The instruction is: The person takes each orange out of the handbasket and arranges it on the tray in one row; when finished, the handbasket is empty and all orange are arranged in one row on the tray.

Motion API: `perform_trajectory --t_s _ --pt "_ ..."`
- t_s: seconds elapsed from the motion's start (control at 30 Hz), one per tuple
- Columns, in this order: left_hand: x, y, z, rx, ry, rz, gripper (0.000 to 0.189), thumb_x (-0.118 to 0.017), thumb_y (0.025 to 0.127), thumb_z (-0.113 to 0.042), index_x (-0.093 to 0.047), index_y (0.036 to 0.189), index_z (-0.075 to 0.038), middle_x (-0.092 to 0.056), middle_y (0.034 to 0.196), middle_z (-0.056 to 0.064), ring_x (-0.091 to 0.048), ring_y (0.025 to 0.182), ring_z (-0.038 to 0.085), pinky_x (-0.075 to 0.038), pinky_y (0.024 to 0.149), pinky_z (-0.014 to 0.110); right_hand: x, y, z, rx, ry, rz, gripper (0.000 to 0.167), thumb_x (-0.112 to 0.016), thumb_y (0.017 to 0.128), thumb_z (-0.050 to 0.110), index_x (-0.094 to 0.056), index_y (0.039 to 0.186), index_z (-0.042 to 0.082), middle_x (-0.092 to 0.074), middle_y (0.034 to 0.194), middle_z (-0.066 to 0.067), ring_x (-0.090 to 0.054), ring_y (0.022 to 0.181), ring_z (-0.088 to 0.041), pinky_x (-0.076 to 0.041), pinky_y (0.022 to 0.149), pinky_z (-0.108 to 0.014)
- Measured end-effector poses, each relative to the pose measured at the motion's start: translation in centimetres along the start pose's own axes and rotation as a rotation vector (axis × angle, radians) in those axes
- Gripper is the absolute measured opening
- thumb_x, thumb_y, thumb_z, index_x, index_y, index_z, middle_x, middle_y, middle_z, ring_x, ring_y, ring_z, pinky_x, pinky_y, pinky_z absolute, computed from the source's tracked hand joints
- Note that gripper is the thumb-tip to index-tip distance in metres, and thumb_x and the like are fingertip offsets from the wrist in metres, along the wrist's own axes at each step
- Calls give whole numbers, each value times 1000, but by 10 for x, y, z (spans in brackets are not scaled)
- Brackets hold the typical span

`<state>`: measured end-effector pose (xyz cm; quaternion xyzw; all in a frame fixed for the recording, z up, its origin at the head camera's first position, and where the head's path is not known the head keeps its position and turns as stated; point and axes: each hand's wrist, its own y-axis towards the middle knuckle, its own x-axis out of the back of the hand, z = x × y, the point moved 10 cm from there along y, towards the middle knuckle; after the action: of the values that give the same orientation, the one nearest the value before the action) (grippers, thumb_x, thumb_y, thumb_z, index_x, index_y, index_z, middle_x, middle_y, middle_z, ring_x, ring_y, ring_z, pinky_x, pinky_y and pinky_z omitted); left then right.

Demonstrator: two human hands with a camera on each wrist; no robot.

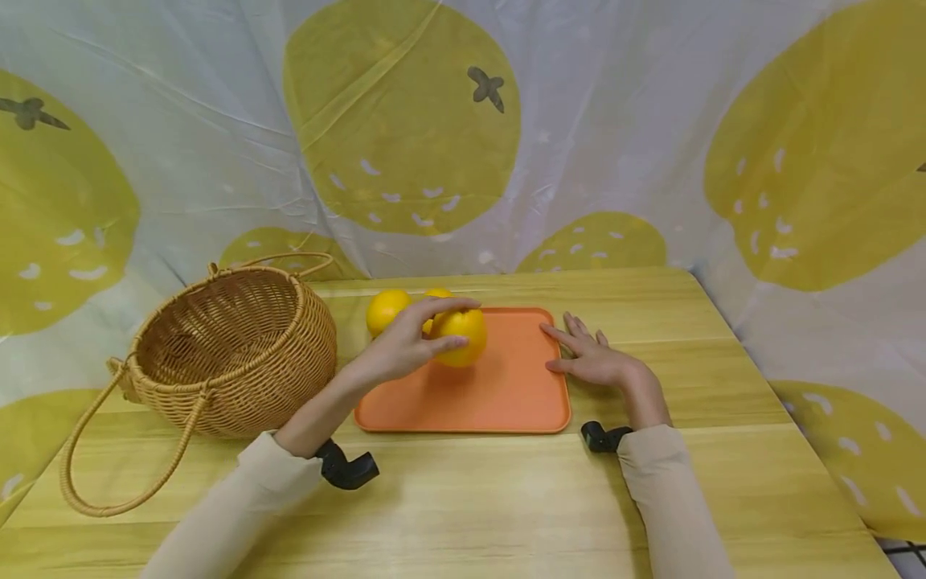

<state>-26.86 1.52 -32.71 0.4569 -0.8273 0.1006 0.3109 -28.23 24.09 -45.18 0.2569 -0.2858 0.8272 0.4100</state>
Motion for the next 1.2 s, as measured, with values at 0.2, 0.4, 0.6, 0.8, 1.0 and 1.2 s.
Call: perform_trajectory --t_s 0.2,0.4,0.6,0.8,1.0,1.2 --pt "-26 24 9 13 10 -41 50 -72 98 -18 -60 146 -13 -59 145 12 -53 134 31 -43 115 49 0 -1 2 -25 -27 2 81 -57 105 45 -15 168 15 18 170 -26 22 157 -45 18 119 -70" --pt "-49 46 13 41 92 -35 48 -71 99 -20 -60 146 -16 -60 143 13 -54 131 32 -43 112 49 0 0 6 -16 -4 7 79 -56 106 42 -16 167 13 18 169 -29 22 156 -48 18 117 -72" --pt "-63 55 24 133 198 5 49 -65 103 -28 -55 151 -20 -60 139 13 -58 123 31 -47 108 47 -1 4 -6 -24 -18 7 82 -56 104 51 -14 168 21 19 171 -23 23 157 -43 18 119 -71" --pt "-62 58 31 189 213 -106 50 -62 105 -29 -52 154 -23 -56 144 19 -58 126 36 -48 106 48 1 0 -3 -27 -9 -2 83 -56 104 50 -15 168 17 18 170 -26 22 157 -45 18 118 -71" --pt "-69 58 32 185 263 -121 61 -68 102 -27 -45 158 -25 -45 156 22 -53 137 41 -46 112 53 1 -2 4 -16 -14 -8 81 -58 105 42 -16 167 14 15 169 -30 20 156 -49 17 117 -73" --pt "-74 58 35 171 276 -113 76 -75 97 -24 -37 162 -25 -37 161 22 -48 143 42 -38 120 53 1 0 4 -37 -34 2 79 -58 105 41 -16 167 14 16 170 -29 20 156 -48 16 119 -72"
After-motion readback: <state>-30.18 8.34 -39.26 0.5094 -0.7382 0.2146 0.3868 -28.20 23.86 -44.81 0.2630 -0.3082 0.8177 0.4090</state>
